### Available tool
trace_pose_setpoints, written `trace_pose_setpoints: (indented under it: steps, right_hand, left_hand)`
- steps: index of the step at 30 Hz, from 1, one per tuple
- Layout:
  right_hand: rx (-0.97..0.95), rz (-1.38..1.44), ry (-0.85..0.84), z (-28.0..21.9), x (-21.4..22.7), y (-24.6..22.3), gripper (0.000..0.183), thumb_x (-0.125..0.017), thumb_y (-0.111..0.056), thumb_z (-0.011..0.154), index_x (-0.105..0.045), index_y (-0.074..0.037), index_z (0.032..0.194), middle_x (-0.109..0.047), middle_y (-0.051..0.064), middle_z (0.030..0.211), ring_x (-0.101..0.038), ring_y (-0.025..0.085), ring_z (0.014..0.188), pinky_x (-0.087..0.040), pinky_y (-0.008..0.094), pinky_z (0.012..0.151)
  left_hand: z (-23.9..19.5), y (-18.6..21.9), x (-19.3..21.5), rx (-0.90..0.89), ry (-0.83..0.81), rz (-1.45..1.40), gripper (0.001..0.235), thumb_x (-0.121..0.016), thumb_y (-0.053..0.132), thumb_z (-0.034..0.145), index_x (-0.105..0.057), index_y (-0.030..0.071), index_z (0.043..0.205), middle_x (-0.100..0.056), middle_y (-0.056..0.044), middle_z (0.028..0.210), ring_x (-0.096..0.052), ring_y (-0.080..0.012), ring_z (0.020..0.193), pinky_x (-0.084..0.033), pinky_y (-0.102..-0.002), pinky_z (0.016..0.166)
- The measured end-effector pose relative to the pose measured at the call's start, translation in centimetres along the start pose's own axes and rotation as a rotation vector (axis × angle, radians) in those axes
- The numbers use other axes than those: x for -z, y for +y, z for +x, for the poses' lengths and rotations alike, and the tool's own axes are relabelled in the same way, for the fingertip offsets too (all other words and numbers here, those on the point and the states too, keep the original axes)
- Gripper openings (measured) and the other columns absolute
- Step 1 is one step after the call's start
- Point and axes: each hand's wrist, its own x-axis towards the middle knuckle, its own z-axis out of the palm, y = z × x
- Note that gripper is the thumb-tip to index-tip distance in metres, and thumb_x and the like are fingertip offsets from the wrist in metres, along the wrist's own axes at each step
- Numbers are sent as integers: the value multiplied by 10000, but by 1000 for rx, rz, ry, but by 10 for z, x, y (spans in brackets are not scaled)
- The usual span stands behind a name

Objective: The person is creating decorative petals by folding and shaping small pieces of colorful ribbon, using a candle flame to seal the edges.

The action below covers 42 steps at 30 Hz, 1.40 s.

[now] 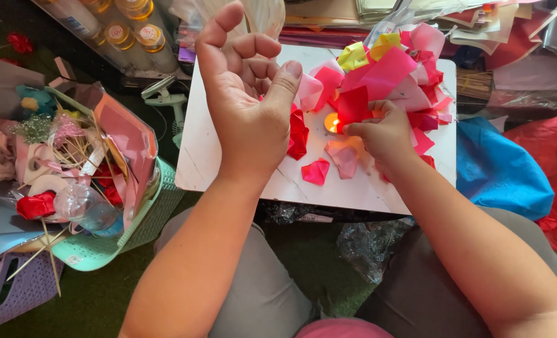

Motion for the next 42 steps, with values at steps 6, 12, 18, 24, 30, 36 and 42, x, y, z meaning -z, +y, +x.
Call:
trace_pose_setpoints:
  steps: [6,12,18,24,30,36,42]
  right_hand:
    - [7,24,12,0,0,2,743,-961,-206,605,-612,-204,1262,-613,10,1031,-649,158,958,-534,290,711]
    - [24,137,-17,-13,7,-15,587,-880,-129,787,-560,-206,1273,-731,51,1090,-751,174,994,-610,272,742]
    - [488,738,-293,-17,35,5,523,-804,-5,818,-520,-132,1239,-740,208,1264,-773,291,1136,-673,349,926]
    - [589,773,-362,-46,69,17,540,-819,-3,812,-512,-109,1244,-756,205,1096,-766,226,859,-587,263,639]
    - [636,721,-340,-74,78,5,666,-813,-102,789,-516,-88,1385,-673,144,1370,-683,255,1291,-651,374,1012]
    - [461,729,-437,-74,95,2,591,-807,52,718,-528,-79,1223,-742,213,1155,-779,297,938,-679,367,827]
    - [395,863,-695,-47,98,27,528,-755,-263,894,-552,3,1304,-723,205,1021,-737,314,699,-623,365,551]
  left_hand:
    - [0,0,-2,14,-4,-10,612,-708,-36,933,-406,157,1429,-594,-71,1083,-496,-64,749,-431,-194,710]
    - [6,-7,-3,60,-72,89,521,-736,1,910,-498,146,1349,-593,-24,1037,-478,-59,730,-424,-181,630]
    - [11,-11,-11,146,-458,473,391,-770,231,815,-689,134,1185,-735,-29,1122,-671,-162,1077,-553,-354,927]
    - [-6,-4,-32,217,-647,310,486,-867,349,733,-728,156,1157,-733,43,966,-599,-91,848,-503,-266,771]
    - [-19,-13,-49,-26,-609,273,113,-702,189,923,-673,135,828,-670,28,806,-565,-162,816,-481,-311,732]
    - [-9,0,-48,190,-728,118,506,-523,557,933,-743,109,1018,-725,9,965,-656,-120,937,-550,-286,810]
    - [-10,-15,-49,386,-581,-120,121,-713,90,929,-733,55,1043,-691,-29,788,-629,-107,660,-563,-230,611]
